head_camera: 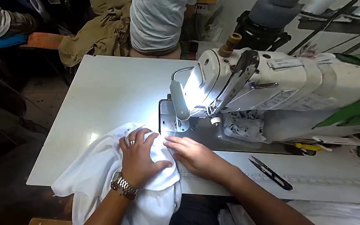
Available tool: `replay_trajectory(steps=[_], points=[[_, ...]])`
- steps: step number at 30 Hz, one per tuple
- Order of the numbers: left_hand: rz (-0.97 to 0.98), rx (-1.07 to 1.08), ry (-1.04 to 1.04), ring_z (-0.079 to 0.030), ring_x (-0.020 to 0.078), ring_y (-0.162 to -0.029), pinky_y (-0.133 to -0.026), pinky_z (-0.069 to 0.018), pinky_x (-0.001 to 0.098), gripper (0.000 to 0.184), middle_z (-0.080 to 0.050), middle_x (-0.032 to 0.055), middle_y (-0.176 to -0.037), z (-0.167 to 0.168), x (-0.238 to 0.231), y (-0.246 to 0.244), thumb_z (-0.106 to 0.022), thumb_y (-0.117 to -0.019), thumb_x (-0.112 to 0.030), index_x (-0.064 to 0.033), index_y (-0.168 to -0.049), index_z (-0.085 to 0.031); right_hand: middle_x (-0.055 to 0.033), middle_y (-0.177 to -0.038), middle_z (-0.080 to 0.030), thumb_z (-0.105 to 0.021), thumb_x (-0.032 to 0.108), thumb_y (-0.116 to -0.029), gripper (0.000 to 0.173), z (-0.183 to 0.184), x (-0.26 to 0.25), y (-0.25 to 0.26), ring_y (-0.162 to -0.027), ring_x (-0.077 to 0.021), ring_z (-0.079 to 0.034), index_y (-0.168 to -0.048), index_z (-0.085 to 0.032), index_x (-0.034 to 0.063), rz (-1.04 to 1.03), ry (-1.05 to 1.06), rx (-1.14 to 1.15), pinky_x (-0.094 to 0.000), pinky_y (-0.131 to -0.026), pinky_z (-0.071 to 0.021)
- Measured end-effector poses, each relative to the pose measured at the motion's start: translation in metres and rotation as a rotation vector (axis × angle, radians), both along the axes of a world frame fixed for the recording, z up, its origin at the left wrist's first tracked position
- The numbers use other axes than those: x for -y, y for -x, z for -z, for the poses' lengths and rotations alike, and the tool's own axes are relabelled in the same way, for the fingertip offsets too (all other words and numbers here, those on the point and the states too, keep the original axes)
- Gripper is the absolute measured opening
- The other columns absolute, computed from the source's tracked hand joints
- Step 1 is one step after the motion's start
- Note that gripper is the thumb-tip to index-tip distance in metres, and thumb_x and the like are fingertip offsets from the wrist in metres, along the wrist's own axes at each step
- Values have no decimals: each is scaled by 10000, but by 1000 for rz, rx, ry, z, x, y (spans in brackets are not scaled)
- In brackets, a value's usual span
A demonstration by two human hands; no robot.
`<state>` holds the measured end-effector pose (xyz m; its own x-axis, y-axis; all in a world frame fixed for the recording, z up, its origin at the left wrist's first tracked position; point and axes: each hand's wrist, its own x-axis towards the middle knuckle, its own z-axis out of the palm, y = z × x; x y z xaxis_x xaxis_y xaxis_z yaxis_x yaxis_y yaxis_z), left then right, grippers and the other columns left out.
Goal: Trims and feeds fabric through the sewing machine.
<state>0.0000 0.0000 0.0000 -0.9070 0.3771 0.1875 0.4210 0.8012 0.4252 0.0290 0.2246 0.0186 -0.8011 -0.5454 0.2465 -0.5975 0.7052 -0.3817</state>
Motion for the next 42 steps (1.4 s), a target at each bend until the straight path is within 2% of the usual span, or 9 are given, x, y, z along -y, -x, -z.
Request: replay_trajectory(steps=[5, 13, 20, 24, 28, 31, 34, 37, 42], points=[[1, 16, 31, -418, 322, -1431, -1105, -232, 730, 1079, -531, 30, -1504, -4, 0, -4, -718, -589, -837, -245, -1478, -559, -13, -795, -661, -663, 154, -908, 106, -17, 6, 24, -810, -158, -659, -867, -732, 85, -127, -86, 30, -312, -763, -561], [-5, -28, 38, -397, 341, -1452, -1096, -225, 734, 1176, -497, 43, -1545, 0, -5, -5, -698, -591, -825, -194, -1551, -450, -18, -647, -579, -700, 180, -841, 201, -9, 13, 35, -683, -160, -611, -676, -652, 75, -125, -19, 14, -309, -648, -509], [-19, 18, 84, -361, 324, -1473, -1101, -222, 720, 1206, -448, 21, -1582, -1, -7, -2, -679, -589, -850, -238, -1586, -386, 10, -618, -545, -662, 181, -883, 276, 7, 12, 42, -615, -75, -547, -631, -592, 93, 43, 128, 167, -254, -571, -444], [5, 87, 143, -333, 341, -1487, -1120, -194, 725, 1288, -416, 36, -1605, -9, -15, -9, -692, -548, -882, -203, -1595, -376, 32, -526, -396, -628, 179, -986, 465, -6, 27, 64, -484, -44, -379, -569, -444, 89, 354, 329, 285, -248, -480, -303], [-6, 70, 158, -313, 340, -1499, -1128, -198, 698, 1387, -361, 56, -1642, -10, -15, -9, -663, -526, -915, -141, -1621, -313, 29, -573, -424, -630, 229, -1017, 440, -9, 39, 74, -526, -42, -414, -627, -474, 99, 424, 409, 343, -238, -515, -330], [-17, -47, 77, -319, 358, -1496, -1098, -227, 734, 1412, -353, 75, -1643, -2, -15, -11, -652, -507, -917, -182, -1644, -251, -13, -812, -612, -546, 179, -1056, 210, -10, 32, 64, -641, -31, -537, -948, -670, 48, 429, 491, 387, -204, -598, -451], [-13, -100, 36, -321, 375, -1491, -1096, -234, 730, 1444, -304, 87, -1668, 0, -14, -13, -664, -511, -905, -177, -1660, -180, -47, -1146, -692, -512, 38, -995, 325, -17, 13, 50, -679, -54, -617, -1303, -613, 62, 275, 521, 656, -214, -568, -515], [-8, -126, 8, -312, 384, -1494, -1095, -244, 726, 1427, -289, 94, -1674, 3, -14, -13, -664, -529, -894, -180, -1661, -171, -17, -917, -708, -613, 8, -919, 385, -18, -3, 39, -695, -23, -634, -1305, -616, 15, 4, 521, 826, -184, -641, -544], [-13, -221, 2, -368, 397, -1455, -1091, -259, 707, 1368, -375, 129, -1626, 1, -13, -16, -603, -571, -920, -134, -1637, -265, -13, -878, -698, -681, -15, -880, 307, -11, -8, 41, -721, -2, -618, -1187, -671, 1, -146, 397, 814, -169, -691, -531]])
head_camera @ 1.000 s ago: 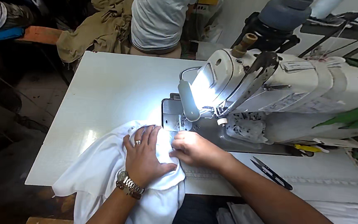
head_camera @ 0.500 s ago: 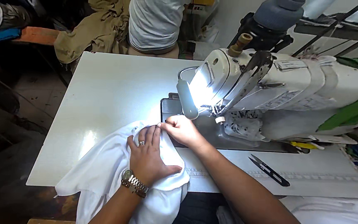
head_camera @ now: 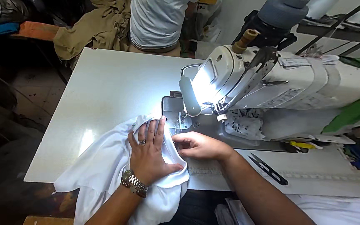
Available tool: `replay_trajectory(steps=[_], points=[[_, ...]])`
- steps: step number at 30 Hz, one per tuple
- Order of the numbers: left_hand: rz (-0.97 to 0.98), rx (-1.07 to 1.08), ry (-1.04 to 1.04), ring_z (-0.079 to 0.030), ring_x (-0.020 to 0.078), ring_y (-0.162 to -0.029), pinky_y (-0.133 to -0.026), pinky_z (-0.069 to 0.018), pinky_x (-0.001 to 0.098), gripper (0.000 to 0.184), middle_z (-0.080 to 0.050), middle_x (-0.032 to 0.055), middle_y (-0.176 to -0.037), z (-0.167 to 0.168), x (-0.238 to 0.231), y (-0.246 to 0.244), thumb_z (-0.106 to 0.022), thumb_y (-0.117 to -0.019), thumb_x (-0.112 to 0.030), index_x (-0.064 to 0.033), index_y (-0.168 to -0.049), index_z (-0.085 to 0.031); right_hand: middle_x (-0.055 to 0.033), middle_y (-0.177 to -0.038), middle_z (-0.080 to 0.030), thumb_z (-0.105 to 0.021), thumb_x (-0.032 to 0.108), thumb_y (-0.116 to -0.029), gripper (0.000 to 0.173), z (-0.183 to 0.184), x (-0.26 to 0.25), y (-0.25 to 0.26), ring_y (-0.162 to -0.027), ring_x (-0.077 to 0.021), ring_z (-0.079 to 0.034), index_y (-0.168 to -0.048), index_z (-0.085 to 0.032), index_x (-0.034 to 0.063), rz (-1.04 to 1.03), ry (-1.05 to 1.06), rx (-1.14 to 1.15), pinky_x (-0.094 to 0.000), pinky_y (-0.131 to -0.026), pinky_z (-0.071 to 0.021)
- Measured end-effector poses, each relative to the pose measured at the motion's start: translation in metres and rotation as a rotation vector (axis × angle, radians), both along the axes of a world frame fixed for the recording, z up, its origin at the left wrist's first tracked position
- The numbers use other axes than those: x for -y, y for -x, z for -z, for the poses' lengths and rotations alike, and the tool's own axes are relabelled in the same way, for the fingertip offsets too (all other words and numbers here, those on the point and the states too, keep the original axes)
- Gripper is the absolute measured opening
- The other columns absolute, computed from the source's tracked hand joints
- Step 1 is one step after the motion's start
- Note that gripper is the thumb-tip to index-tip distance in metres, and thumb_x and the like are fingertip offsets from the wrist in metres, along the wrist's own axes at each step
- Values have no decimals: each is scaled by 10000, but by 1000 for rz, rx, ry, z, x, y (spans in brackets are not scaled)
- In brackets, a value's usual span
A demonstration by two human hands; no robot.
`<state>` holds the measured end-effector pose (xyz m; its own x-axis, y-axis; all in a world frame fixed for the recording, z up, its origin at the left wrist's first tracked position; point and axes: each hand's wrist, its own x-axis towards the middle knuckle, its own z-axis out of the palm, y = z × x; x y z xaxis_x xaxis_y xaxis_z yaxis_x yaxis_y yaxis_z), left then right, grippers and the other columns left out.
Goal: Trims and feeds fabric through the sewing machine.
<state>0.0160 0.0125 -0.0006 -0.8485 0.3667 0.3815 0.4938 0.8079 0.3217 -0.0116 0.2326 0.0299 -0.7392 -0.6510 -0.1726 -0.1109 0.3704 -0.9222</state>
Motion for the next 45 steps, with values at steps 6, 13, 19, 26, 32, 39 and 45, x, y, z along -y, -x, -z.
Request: replay_trajectory(steps=[6, 13, 19, 26, 32, 39, 45], points=[[24, 73, 46, -332, 419, -1477, -1098, -231, 732, 1393, -321, 142, -1654, -7, 3, -1, -654, -579, -884, -125, -1652, -195, -44, -770, -638, -653, 7, -870, 83, 4, 4, 3, -752, -64, -607, -814, -715, 1, -8, -114, -501, -201, -697, -497], [28, 163, 85, -291, 407, -1504, -1105, -214, 742, 1398, -274, 124, -1676, -11, 2, -1, -663, -585, -886, -149, -1660, -161, -116, -797, -731, -602, 0, -879, 156, 26, 24, -6, -771, -223, -721, -897, -757, 4, 354, -243, -955, -363, -763, -586], [25, 86, -12, -327, 401, -1484, -1092, -240, 741, 1429, -349, 141, -1634, 0, 0, 1, -697, -539, -867, -169, -1662, -155, -45, -770, -673, -609, 79, -991, 123, 6, 34, -1, -686, -109, -625, -935, -712, 41, 460, -271, -370, -321, -660, -526], [57, -102, -390, -609, 226, -961, -1024, -308, 672, 677, -643, -7, -878, 5, 7, 7, -575, -760, -816, -181, -968, -687, -24, -645, -589, -484, 115, -1046, 198, 6, 26, -10, -480, -59, -529, -917, -621, 53, 605, 592, 340, -198, -453, -471], [130, 13, -156, -581, 141, -659, -822, -424, 526, 613, -580, -69, -617, -11, 2, 1, -573, -794, -817, -225, -651, -648, 8, -604, -513, -491, 112, -1044, 208, 17, 47, -18, -460, -28, -476, -884, -620, 77, 708, 768, 429, -181, -447, -452], [37, 569, -278, -663, 242, -679, -698, -510, 505, 247, -655, 76, -678, -33, -8, -1, -611, -892, -273, -48, -845, -702, 5, -713, -638, -445, 99, -1013, 196, 17, 46, -11, -519, -39, -533, -904, -607, 94, 662, 771, 367, -196, -481, -450], [41, 598, -453, -634, 219, -644, -662, -522, 460, 307, -630, 80, -668, -23, -7, 0, -590, -957, -290, -8, -902, -697, 35, -631, -531, -380, 115, -1052, 241, 15, 44, -9, -470, -24, -448, -903, -569, 120, 632, 787, 647, -176, -433, -382]])
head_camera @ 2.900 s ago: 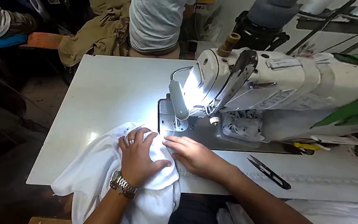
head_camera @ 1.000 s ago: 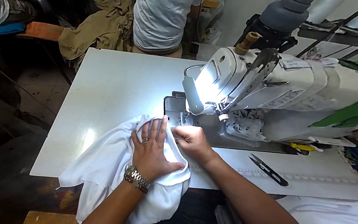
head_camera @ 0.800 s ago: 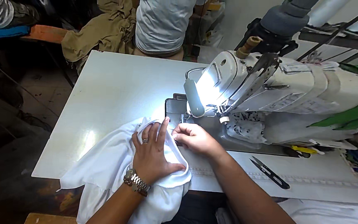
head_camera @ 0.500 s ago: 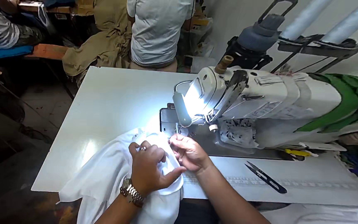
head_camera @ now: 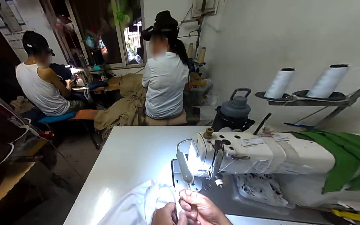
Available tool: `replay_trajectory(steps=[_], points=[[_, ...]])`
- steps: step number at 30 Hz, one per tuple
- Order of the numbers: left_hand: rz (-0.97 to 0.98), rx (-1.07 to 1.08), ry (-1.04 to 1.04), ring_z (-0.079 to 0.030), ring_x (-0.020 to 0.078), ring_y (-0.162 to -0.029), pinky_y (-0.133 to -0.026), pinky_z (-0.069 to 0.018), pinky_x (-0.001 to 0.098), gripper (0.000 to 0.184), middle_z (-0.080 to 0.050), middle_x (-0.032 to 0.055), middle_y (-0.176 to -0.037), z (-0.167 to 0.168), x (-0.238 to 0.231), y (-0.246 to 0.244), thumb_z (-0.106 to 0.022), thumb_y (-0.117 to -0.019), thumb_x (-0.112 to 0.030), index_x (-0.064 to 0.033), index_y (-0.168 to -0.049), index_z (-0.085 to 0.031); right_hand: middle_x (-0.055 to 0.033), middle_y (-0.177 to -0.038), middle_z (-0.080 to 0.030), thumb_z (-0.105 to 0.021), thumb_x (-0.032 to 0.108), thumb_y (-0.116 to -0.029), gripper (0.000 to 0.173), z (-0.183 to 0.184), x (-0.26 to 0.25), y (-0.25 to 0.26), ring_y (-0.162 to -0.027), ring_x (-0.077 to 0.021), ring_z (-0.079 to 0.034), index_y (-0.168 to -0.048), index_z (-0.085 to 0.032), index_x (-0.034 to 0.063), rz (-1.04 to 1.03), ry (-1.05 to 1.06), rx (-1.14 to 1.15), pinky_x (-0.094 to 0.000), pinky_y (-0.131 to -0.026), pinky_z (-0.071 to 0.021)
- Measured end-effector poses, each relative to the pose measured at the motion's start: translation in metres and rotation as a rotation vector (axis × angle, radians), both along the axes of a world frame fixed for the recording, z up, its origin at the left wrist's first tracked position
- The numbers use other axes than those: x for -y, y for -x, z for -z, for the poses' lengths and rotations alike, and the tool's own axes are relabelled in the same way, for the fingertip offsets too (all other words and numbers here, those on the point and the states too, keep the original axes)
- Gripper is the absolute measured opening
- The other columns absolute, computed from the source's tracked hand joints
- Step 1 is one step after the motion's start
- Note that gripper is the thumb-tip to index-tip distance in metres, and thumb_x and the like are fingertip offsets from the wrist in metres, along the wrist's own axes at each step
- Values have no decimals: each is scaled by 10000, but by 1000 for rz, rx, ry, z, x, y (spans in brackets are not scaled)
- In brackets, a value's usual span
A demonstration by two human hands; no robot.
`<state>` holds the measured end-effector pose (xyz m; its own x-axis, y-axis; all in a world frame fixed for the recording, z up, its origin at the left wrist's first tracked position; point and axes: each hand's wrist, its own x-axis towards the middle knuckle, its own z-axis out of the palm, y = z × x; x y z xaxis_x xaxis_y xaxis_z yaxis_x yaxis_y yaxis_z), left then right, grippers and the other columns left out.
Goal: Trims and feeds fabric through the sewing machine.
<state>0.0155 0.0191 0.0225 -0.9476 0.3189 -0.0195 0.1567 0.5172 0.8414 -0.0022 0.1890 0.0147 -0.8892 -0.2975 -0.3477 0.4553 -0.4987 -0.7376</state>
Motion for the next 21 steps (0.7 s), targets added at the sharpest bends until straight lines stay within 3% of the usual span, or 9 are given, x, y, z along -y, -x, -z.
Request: replay_trajectory(steps=[3, 6, 12, 21], points=[[103, -29, 70, -653, 253, -696, -765, -502, 524, 455, -650, 107, -682, 5, 1, 3, -606, -988, -416, -8, -810, -698, 47, -597, -487, -419, 94, -1035, 210, 0, -2, 2, -450, -22, -426, -878, -554, 125, -80, -64, 6, -174, -409, -362], [219, -169, 18, -618, 250, -676, -796, -453, 509, 443, -610, 109, -645, 18, 4, 5, -593, -1002, -336, -8, -711, -652, 54, -560, -458, -420, 66, -1033, 190, 0, -3, 4, -421, -15, -410, -886, -527, 123, -122, -120, -5, -167, -395, -360], [309, -297, 48, -649, 268, -773, -925, -409, 512, 400, -653, 124, -701, 27, 11, 2, -569, -1006, -281, -7, -732, -672, 46, -529, -455, -466, -5, -992, 185, -2, 13, 2, -398, -19, -397, -861, -538, 102, -73, -242, 4, -174, -377, -340], [369, -373, 142, -641, 275, -730, -891, -410, 521, 377, -637, 112, -674, 28, 12, 2, -578, -982, -281, -31, -709, -647, 29, -525, -465, -476, -28, -1006, 188, -4, 20, 1, -397, -29, -398, -862, -540, 74, 4, -374, 5, -181, -382, -335]])
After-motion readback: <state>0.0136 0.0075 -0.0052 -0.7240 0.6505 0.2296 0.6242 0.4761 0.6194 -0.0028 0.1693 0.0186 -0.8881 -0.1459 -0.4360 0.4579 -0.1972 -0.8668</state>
